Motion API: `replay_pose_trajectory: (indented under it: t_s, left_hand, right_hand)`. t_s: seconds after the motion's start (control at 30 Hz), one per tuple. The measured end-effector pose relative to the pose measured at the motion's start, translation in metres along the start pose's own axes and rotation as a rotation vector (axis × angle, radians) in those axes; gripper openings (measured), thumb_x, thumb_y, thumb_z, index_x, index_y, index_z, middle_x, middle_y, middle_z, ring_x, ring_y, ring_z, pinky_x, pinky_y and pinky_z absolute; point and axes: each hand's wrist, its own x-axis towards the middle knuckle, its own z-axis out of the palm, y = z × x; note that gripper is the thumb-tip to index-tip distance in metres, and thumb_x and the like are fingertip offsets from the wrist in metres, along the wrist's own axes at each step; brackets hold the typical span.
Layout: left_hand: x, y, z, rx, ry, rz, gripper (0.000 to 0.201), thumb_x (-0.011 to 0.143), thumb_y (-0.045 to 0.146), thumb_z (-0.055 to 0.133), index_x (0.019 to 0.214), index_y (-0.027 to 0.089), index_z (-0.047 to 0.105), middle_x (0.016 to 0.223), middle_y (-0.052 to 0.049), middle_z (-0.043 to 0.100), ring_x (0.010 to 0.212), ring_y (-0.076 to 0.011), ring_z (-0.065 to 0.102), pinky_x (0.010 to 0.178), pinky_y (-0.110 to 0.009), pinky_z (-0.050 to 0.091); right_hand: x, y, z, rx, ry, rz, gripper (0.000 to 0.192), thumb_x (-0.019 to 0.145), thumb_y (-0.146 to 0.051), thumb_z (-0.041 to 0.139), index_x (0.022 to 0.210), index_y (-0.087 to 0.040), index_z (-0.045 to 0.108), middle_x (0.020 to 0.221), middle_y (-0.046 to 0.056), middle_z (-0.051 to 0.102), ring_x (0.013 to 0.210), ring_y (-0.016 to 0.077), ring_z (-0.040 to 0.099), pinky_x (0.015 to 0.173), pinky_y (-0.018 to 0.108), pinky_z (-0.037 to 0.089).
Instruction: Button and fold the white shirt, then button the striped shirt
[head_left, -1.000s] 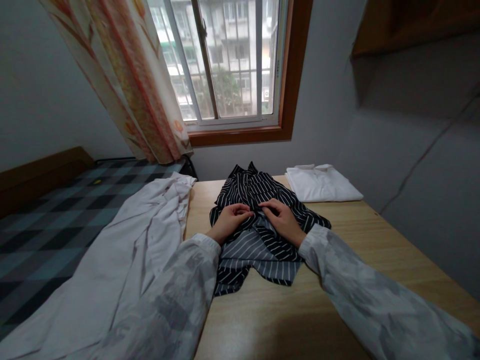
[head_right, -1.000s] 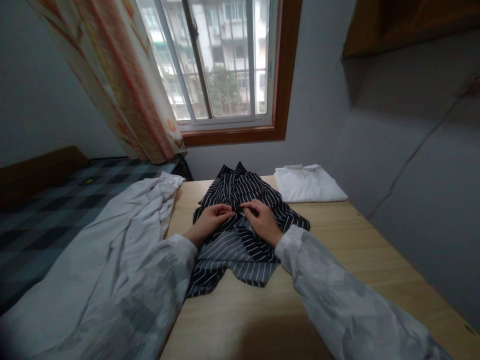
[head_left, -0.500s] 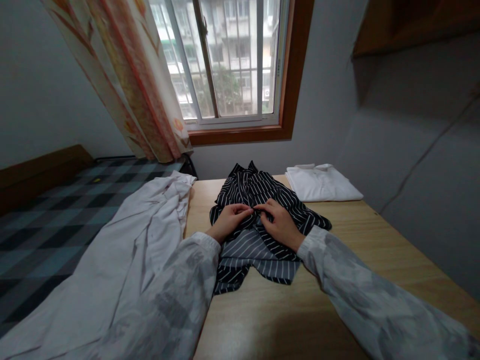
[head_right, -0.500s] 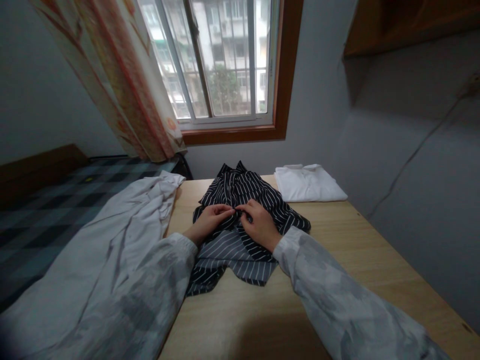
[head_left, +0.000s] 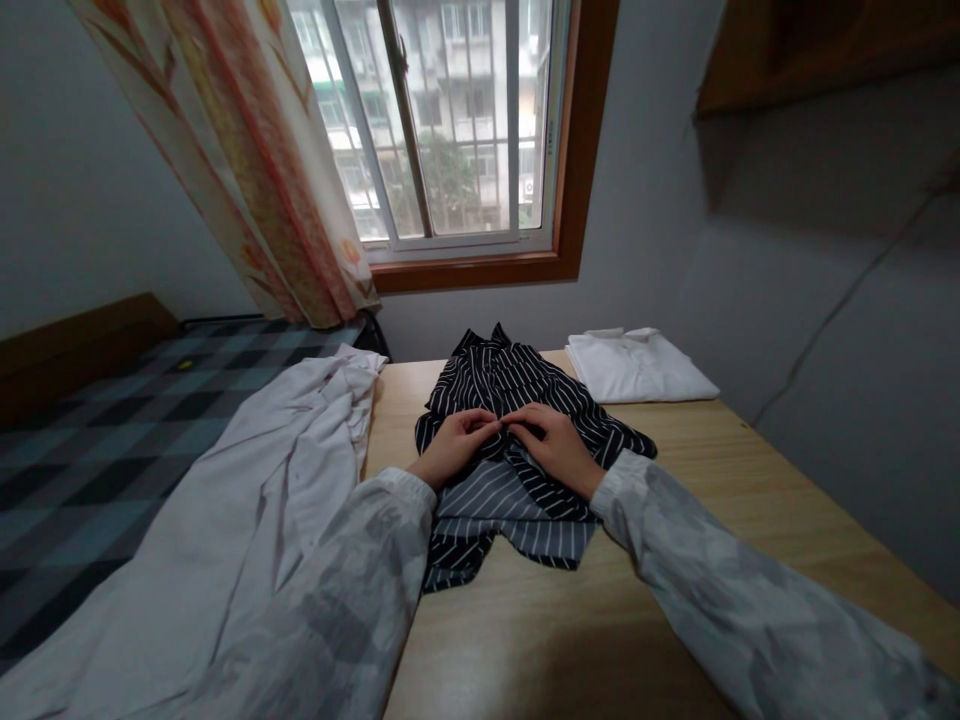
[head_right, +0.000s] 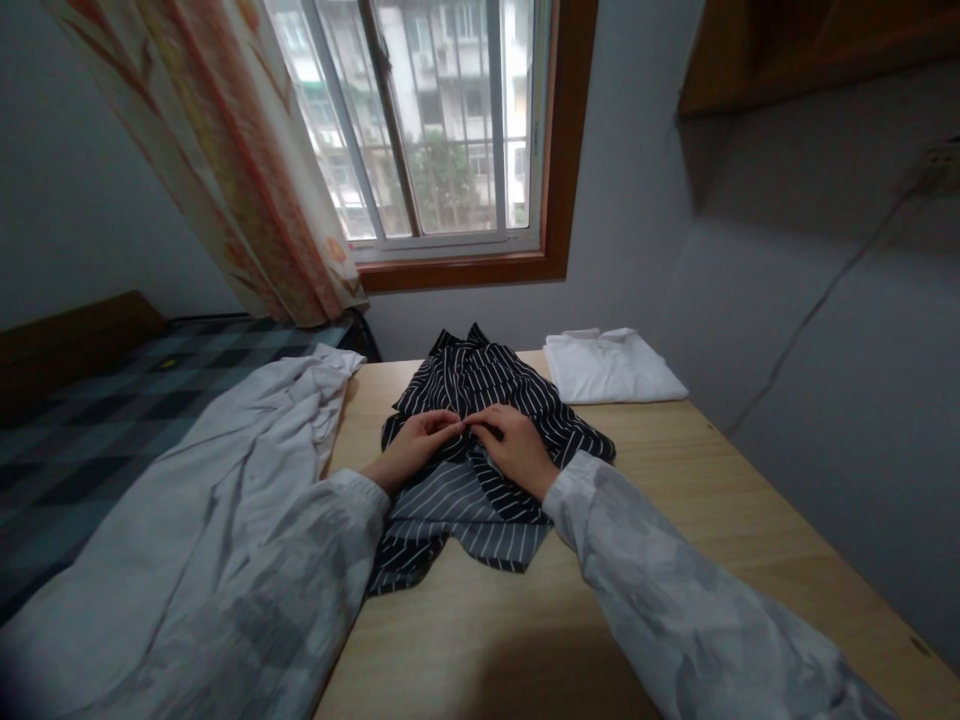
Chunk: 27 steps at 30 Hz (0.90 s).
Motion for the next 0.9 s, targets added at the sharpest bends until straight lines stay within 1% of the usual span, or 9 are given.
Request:
replay_pose_trajectory:
  t_s: [0.1, 0.17, 0.27, 0.37, 0.53, 0.63, 0.9]
  left_hand:
    - [-0.0005, -0.0017, -0.0009, -0.01, -0.028, 0.014, 0.041, 0.077, 0.055, 0.087, 0.091, 0.017, 0.081, 0.09, -0.007, 0.078, 0.086, -0.0208, 0.067, 0.079, -0.032, 0.052]
    - [-0.0012, -0.0022, -0.001, -0.012, -0.041, 0.02, 0.042, 0.079, 0.055, 0.086, 0.093, 0.017, 0.081, 0.093, -0.008, 0.079, 0.088, -0.021, 0.068, 0.082, -0.033, 0.053]
    - [-0.0021, -0.0031, 0.0, 0.003, -0.057, 0.013, 0.043, 0.081, 0.058, 0.084, 0.093, 0.016, 0.081, 0.092, -0.007, 0.079, 0.086, -0.0202, 0.068, 0.08, -0.032, 0.052]
    - [-0.0021, -0.0052, 0.0018, 0.036, -0.042, 0.014, 0.044, 0.08, 0.058, 0.085, 0.09, 0.016, 0.079, 0.087, -0.006, 0.077, 0.081, -0.0187, 0.066, 0.075, -0.03, 0.05]
    - [-0.0024, -0.0067, 0.002, 0.085, -0.037, 0.053, 0.04, 0.084, 0.055, 0.078, 0.083, 0.015, 0.078, 0.079, -0.004, 0.075, 0.075, -0.0173, 0.064, 0.069, -0.028, 0.046]
    - [-0.0035, -0.0057, 0.0016, 0.107, -0.015, 0.057, 0.036, 0.085, 0.052, 0.077, 0.083, 0.015, 0.079, 0.079, -0.004, 0.076, 0.074, -0.0177, 0.065, 0.069, -0.028, 0.047]
    - [-0.0037, -0.0077, 0.0021, 0.139, 0.041, 0.042, 0.033, 0.083, 0.048, 0.078, 0.083, 0.015, 0.083, 0.08, -0.006, 0.08, 0.075, -0.0191, 0.069, 0.068, -0.028, 0.05]
  right_hand:
    - [-0.0007, 0.0014, 0.0007, -0.031, 0.04, 0.059, 0.016, 0.099, -0.026, 0.073, 0.113, -0.025, 0.081, 0.109, 0.006, 0.081, 0.094, 0.0233, 0.072, 0.09, 0.04, 0.057]
    - [-0.001, 0.0018, 0.0006, -0.048, 0.046, 0.071, 0.016, 0.097, -0.026, 0.076, 0.112, -0.024, 0.081, 0.107, 0.006, 0.082, 0.088, 0.0223, 0.071, 0.085, 0.039, 0.057]
    - [-0.0008, 0.0016, 0.0005, -0.065, 0.039, 0.038, 0.013, 0.097, -0.024, 0.077, 0.109, -0.024, 0.082, 0.103, 0.005, 0.081, 0.091, 0.0226, 0.072, 0.087, 0.038, 0.057]
    - [-0.0007, 0.0004, 0.0008, -0.078, 0.039, 0.008, 0.012, 0.096, -0.021, 0.078, 0.108, -0.023, 0.081, 0.102, 0.005, 0.081, 0.094, 0.0226, 0.073, 0.09, 0.038, 0.057]
    - [-0.001, -0.0015, 0.0019, -0.088, 0.047, 0.008, 0.015, 0.094, -0.017, 0.081, 0.108, -0.022, 0.08, 0.102, 0.004, 0.081, 0.094, 0.0213, 0.073, 0.091, 0.036, 0.057]
    - [-0.0011, -0.0015, 0.002, -0.117, 0.05, 0.017, 0.017, 0.092, -0.015, 0.082, 0.108, -0.022, 0.08, 0.102, 0.004, 0.081, 0.094, 0.0217, 0.073, 0.089, 0.036, 0.057]
    - [-0.0002, 0.0001, 0.0017, -0.178, 0.025, 0.023, 0.009, 0.094, -0.018, 0.084, 0.101, -0.022, 0.081, 0.101, 0.005, 0.082, 0.096, 0.0236, 0.074, 0.09, 0.038, 0.056]
